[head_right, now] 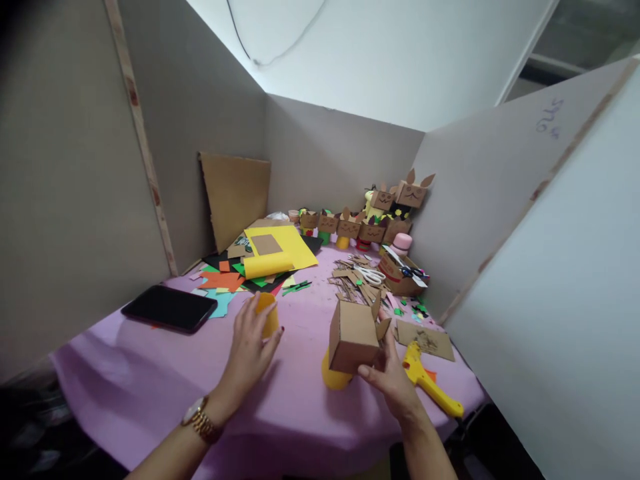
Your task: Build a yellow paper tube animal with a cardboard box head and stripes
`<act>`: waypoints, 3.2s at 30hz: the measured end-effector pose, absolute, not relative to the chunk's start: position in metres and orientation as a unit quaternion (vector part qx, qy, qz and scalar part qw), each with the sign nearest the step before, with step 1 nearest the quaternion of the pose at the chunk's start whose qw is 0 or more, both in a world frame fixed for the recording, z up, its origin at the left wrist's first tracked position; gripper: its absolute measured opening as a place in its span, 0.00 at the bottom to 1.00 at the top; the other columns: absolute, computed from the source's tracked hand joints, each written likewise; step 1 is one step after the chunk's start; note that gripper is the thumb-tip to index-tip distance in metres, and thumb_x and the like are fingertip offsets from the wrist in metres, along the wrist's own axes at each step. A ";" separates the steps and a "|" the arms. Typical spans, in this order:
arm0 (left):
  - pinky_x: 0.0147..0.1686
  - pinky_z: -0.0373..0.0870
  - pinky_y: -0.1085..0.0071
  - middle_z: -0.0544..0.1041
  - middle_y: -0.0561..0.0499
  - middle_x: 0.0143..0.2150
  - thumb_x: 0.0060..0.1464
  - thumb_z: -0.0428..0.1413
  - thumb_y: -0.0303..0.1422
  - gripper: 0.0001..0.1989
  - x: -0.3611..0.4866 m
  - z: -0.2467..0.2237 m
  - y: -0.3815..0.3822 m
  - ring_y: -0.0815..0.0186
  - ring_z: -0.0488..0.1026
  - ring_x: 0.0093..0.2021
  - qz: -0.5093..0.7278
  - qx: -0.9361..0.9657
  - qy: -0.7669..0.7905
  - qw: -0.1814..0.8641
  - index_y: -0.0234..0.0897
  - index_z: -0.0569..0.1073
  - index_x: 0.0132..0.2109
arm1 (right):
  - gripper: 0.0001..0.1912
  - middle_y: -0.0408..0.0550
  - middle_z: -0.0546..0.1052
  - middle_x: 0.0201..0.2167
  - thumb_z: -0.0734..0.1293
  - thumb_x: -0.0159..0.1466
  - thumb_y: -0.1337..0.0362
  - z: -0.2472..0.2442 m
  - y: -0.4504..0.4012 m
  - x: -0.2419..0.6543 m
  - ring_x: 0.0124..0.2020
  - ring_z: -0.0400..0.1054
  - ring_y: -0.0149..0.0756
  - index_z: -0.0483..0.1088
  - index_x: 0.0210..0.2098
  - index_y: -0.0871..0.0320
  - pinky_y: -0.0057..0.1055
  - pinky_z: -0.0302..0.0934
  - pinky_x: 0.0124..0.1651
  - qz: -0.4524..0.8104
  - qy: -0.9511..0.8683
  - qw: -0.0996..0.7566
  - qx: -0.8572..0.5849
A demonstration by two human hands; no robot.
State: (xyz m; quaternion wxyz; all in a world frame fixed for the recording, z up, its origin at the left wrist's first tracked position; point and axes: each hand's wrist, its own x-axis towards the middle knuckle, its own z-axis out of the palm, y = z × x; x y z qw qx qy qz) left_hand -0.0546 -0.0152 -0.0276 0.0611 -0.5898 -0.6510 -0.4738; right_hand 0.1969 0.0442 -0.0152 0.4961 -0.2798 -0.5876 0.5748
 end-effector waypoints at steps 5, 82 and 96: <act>0.60 0.56 0.43 0.62 0.40 0.62 0.56 0.50 0.28 0.12 -0.080 -0.022 -0.009 0.46 0.53 0.64 -0.428 -0.617 -0.654 0.095 0.36 0.71 0.47 | 0.54 0.57 0.68 0.60 0.78 0.44 0.50 -0.026 0.044 0.196 0.61 0.59 0.56 0.50 0.63 0.49 0.50 0.54 0.61 0.575 -0.601 0.474 -0.289; 0.45 0.71 0.56 0.70 0.45 0.53 0.58 0.54 0.38 0.18 -0.176 0.001 0.066 0.60 0.71 0.48 -0.535 -0.404 -0.737 -0.090 0.36 0.67 0.53 | 0.55 0.52 0.47 0.70 0.77 0.48 0.53 -0.056 0.035 0.204 0.68 0.45 0.50 0.43 0.66 0.44 0.51 0.41 0.66 0.594 -0.549 0.512 -0.287; 0.40 0.73 0.61 0.73 0.46 0.48 0.59 0.53 0.38 0.16 -0.164 0.050 0.050 0.63 0.73 0.43 -0.745 -0.223 -0.559 -0.288 0.35 0.68 0.51 | 0.53 0.55 0.53 0.67 0.73 0.47 0.43 -0.070 0.036 0.217 0.68 0.43 0.56 0.43 0.65 0.39 0.54 0.44 0.62 0.557 -0.560 0.533 -0.304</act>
